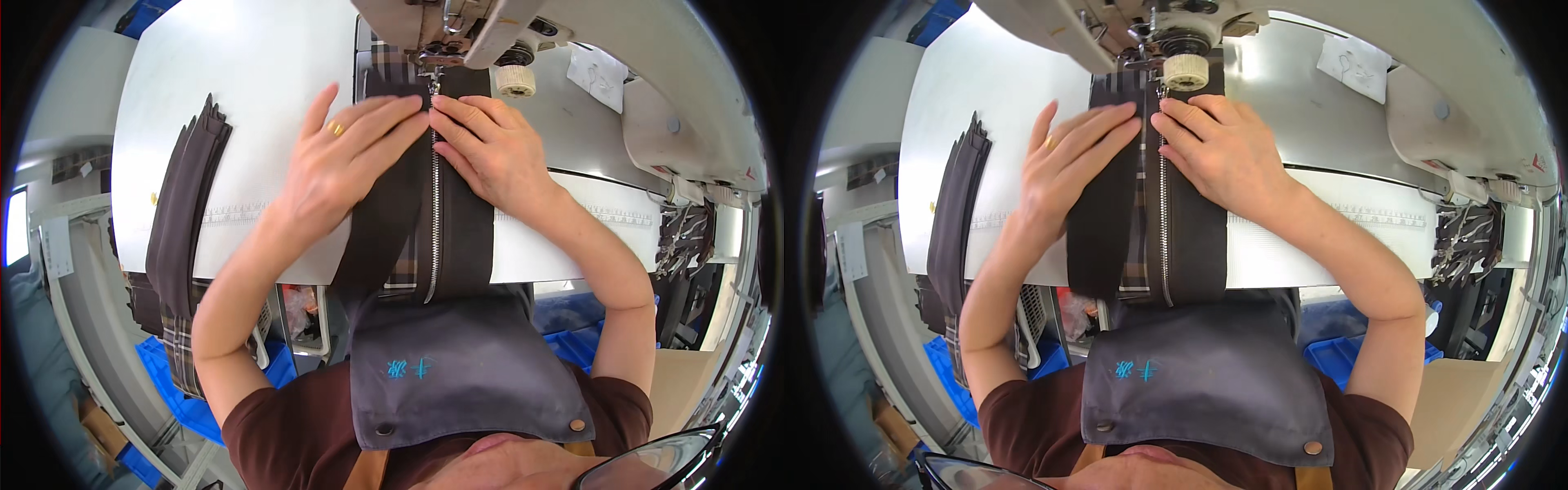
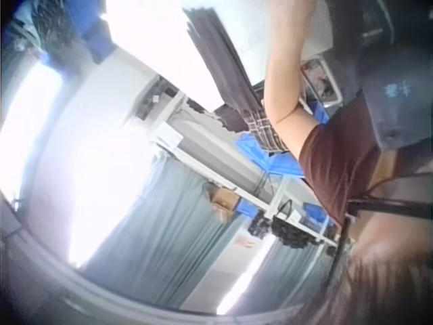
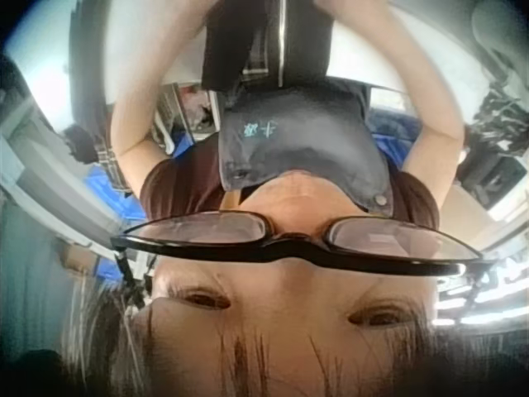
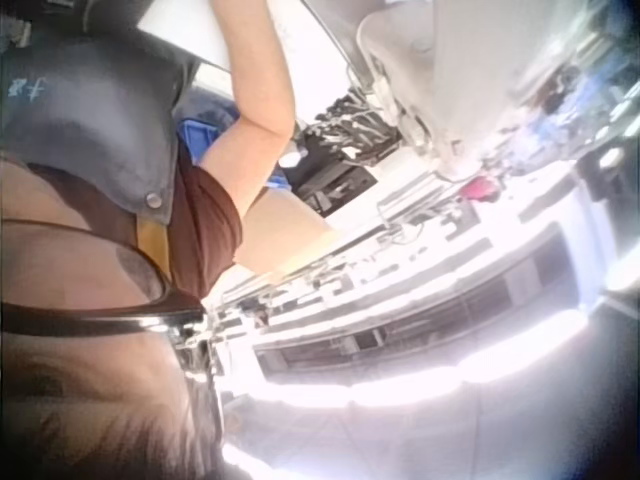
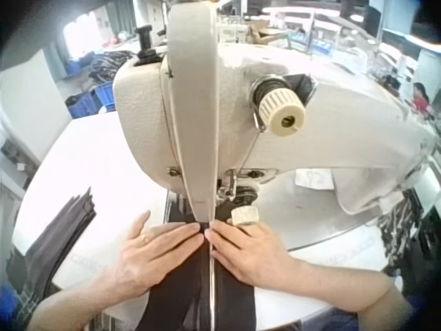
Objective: The person operates an industrial sewing machine to attach zippers to plaid fabric pieces. They align the zipper tape with the fabric edge, guide the material under the presser foot, and sew along the zipper line. After completing each seam, they use scissors to trim the excess thread and fabric, then repeat the process with subsequent pieces.
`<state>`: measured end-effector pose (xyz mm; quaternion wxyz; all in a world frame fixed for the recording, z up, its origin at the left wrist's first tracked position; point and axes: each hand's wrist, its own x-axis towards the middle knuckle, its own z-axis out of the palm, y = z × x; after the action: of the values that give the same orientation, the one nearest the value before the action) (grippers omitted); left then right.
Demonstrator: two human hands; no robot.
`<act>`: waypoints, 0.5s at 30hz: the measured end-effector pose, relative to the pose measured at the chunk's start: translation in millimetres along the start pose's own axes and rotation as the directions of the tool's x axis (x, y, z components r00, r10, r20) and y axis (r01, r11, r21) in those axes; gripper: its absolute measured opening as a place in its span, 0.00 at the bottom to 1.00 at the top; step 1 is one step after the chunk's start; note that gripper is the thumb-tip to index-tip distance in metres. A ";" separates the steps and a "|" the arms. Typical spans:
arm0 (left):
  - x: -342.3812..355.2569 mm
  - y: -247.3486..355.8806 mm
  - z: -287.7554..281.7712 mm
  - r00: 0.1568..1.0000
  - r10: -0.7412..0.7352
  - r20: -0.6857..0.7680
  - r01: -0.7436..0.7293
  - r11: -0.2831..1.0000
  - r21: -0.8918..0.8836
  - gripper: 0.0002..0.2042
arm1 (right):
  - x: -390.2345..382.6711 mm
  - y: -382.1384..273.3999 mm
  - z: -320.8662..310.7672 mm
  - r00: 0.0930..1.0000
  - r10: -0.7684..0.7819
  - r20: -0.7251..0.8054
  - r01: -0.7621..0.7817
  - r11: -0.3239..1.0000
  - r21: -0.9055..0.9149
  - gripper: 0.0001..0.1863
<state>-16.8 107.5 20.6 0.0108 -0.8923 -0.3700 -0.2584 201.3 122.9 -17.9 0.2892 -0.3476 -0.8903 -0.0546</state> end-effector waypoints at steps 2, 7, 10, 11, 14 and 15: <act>9.5 -10.7 15.7 0.999 0.051 0.000 -0.051 0.998 0.020 0.18 | 0.5 -0.2 0.1 1.000 0.011 0.012 -0.011 1.000 0.011 0.17; 12.2 -23.0 30.9 0.995 0.093 0.034 -0.094 0.996 0.010 0.18 | 1.9 -0.1 -1.7 1.000 0.014 0.018 -0.014 1.000 0.027 0.15; 16.9 -25.3 33.8 0.997 0.036 0.073 -0.032 0.998 -0.051 0.17 | 1.9 0.2 -2.1 1.000 0.008 0.018 -0.009 1.000 0.025 0.15; 17.0 -25.9 35.0 0.997 0.042 0.061 -0.037 0.997 -0.074 0.18 | 1.6 -0.1 -2.3 1.000 0.009 0.023 -0.010 1.000 0.026 0.15; 17.2 -27.7 37.7 0.998 0.045 0.034 -0.041 0.993 -0.110 0.17 | 2.5 -0.1 -3.1 1.000 0.011 0.029 -0.012 0.999 0.033 0.15; 17.4 -27.5 38.5 0.999 0.039 0.031 -0.035 0.994 -0.107 0.17 | 2.3 -0.1 -2.8 0.999 0.014 0.029 -0.015 0.999 0.037 0.15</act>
<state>-7.3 147.0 -9.3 -0.0380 -0.9025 -0.3391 -0.2629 201.3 123.4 -14.2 0.2832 -0.3494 -0.8926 -0.0310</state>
